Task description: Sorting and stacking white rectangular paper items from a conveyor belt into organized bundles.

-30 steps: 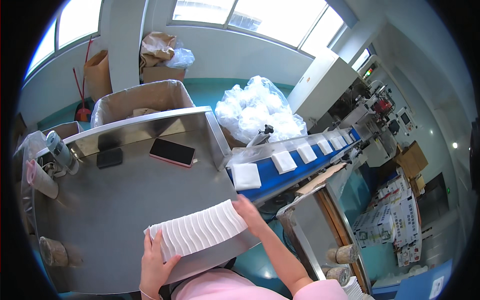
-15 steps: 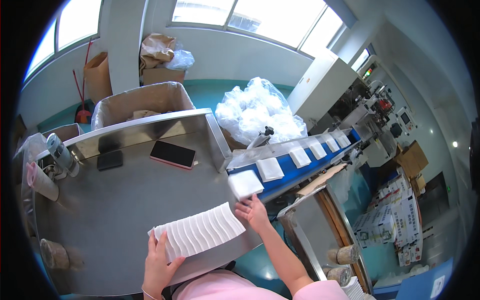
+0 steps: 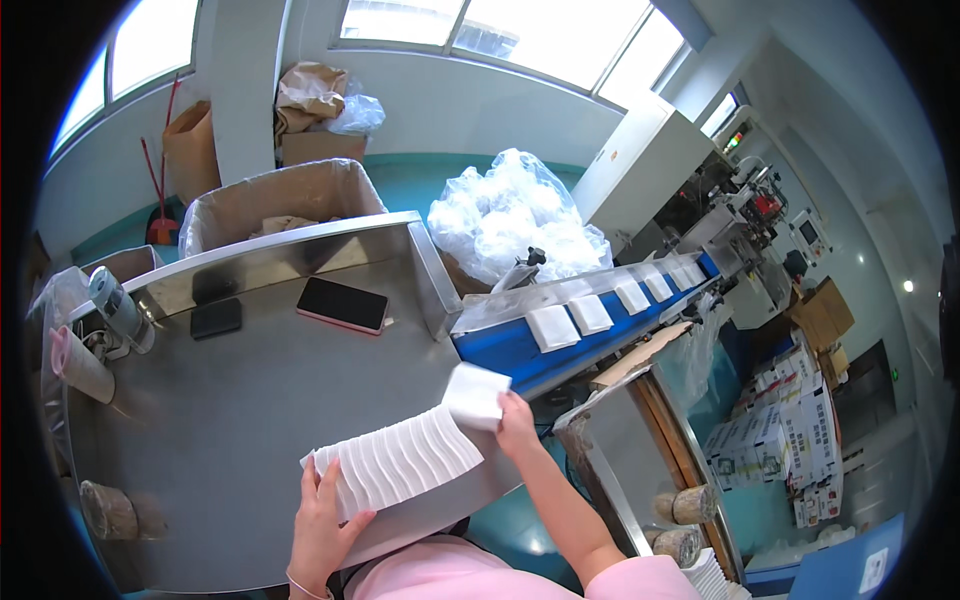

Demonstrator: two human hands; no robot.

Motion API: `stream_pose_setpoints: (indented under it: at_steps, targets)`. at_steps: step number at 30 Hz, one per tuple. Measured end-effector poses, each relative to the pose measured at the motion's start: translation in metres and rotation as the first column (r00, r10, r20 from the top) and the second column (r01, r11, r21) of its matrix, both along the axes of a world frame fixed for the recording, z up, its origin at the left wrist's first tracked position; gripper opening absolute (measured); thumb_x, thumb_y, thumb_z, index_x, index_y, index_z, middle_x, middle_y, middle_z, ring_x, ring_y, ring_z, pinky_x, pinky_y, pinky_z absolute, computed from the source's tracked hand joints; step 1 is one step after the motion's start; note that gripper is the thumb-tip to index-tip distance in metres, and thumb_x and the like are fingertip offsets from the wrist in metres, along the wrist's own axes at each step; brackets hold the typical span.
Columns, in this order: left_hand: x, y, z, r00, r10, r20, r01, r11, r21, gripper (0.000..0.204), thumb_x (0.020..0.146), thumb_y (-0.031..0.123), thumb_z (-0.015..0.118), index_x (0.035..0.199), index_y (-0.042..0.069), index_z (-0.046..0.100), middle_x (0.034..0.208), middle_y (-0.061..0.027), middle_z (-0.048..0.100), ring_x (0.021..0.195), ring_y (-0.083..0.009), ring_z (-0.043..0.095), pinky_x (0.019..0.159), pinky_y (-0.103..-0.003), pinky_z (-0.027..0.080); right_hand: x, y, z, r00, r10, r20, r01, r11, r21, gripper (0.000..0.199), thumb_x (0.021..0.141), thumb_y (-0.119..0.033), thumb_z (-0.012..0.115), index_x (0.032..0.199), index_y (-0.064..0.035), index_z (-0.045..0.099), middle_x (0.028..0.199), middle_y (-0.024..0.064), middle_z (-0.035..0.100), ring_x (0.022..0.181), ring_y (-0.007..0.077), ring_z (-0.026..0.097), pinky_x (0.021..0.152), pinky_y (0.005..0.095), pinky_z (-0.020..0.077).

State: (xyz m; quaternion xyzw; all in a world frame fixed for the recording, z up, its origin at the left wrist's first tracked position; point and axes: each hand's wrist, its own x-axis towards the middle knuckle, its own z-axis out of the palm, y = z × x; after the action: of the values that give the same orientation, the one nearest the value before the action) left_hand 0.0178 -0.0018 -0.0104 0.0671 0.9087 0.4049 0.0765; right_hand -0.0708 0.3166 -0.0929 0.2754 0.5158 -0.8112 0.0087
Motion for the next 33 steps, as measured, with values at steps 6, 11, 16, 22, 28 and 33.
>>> stream_pose_setpoints:
  at_steps: [6,11,16,22,28,33]
  targets:
    - [0.0,0.006,-0.003,1.0,-0.026,-0.008,0.026,0.999,0.019,0.077,0.071,0.026,0.072,0.133,0.002,0.034,0.139,-0.0293,0.025,0.119,-0.0436,0.042,0.096,-0.041,0.04,0.022,-0.031,0.02,0.773,0.635,-0.006,-0.499,0.613,0.612,0.054,0.093,-0.025,0.049,0.135,0.0022,0.028,0.123,0.0111,0.047,0.104,0.0136,0.05,0.088,0.0233,0.041]
    - [-0.002,0.01,-0.004,0.999,-0.047,0.006,0.046,0.998,0.03,0.078,0.07,0.026,0.074,0.133,0.001,0.034,0.139,-0.0295,0.024,0.12,-0.0437,0.041,0.096,-0.041,0.04,0.019,-0.029,0.027,0.752,0.649,0.115,-0.64,0.678,0.36,0.045,0.095,-0.022,0.047,0.131,0.0034,0.038,0.113,0.0052,0.053,0.102,0.0093,0.048,0.09,0.0237,0.0388]
    - [-0.003,0.011,-0.005,0.999,-0.045,-0.013,0.045,0.999,0.024,0.078,0.07,0.026,0.074,0.132,0.001,0.035,0.138,-0.0296,0.024,0.12,-0.0435,0.041,0.096,-0.04,0.04,0.019,-0.036,0.043,0.712,0.702,-0.02,-0.622,0.644,0.446,0.042,0.095,-0.022,0.046,0.13,0.0015,0.041,0.111,0.0035,0.053,0.101,0.0092,0.048,0.087,0.0222,0.0401]
    - [-0.002,0.011,-0.005,0.999,-0.042,-0.007,0.042,0.999,0.03,0.078,0.07,0.025,0.074,0.132,0.001,0.035,0.139,-0.0295,0.024,0.12,-0.0432,0.041,0.096,-0.04,0.04,0.016,-0.029,0.027,0.749,0.661,-0.044,-0.502,0.61,0.613,0.041,0.091,-0.011,0.05,0.129,-0.0007,0.042,0.106,0.003,0.057,0.097,0.0094,0.052,0.087,0.0252,0.0424]
    - [0.001,0.016,-0.011,0.997,-0.054,-0.047,0.055,0.998,0.021,0.077,0.07,0.025,0.074,0.132,0.001,0.035,0.141,-0.0291,0.019,0.119,-0.0433,0.041,0.096,-0.04,0.04,-0.003,0.007,-0.001,0.996,-0.084,-0.008,0.084,0.996,-0.008,0.032,0.093,-0.014,0.043,0.122,-0.0012,0.044,0.116,0.014,0.054,0.099,0.0211,0.058,0.084,0.0348,0.0492]
    - [0.0,0.02,-0.015,0.994,-0.077,-0.081,0.079,0.997,0.017,0.077,0.07,0.025,0.074,0.132,0.002,0.036,0.141,-0.0288,0.017,0.119,-0.0434,0.041,0.095,-0.04,0.041,0.016,-0.025,0.016,0.842,0.526,-0.118,-0.393,0.749,0.533,0.047,0.094,-0.03,0.045,0.129,0.0002,0.038,0.117,0.0108,0.053,0.1,0.0115,0.053,0.081,0.0273,0.0454]
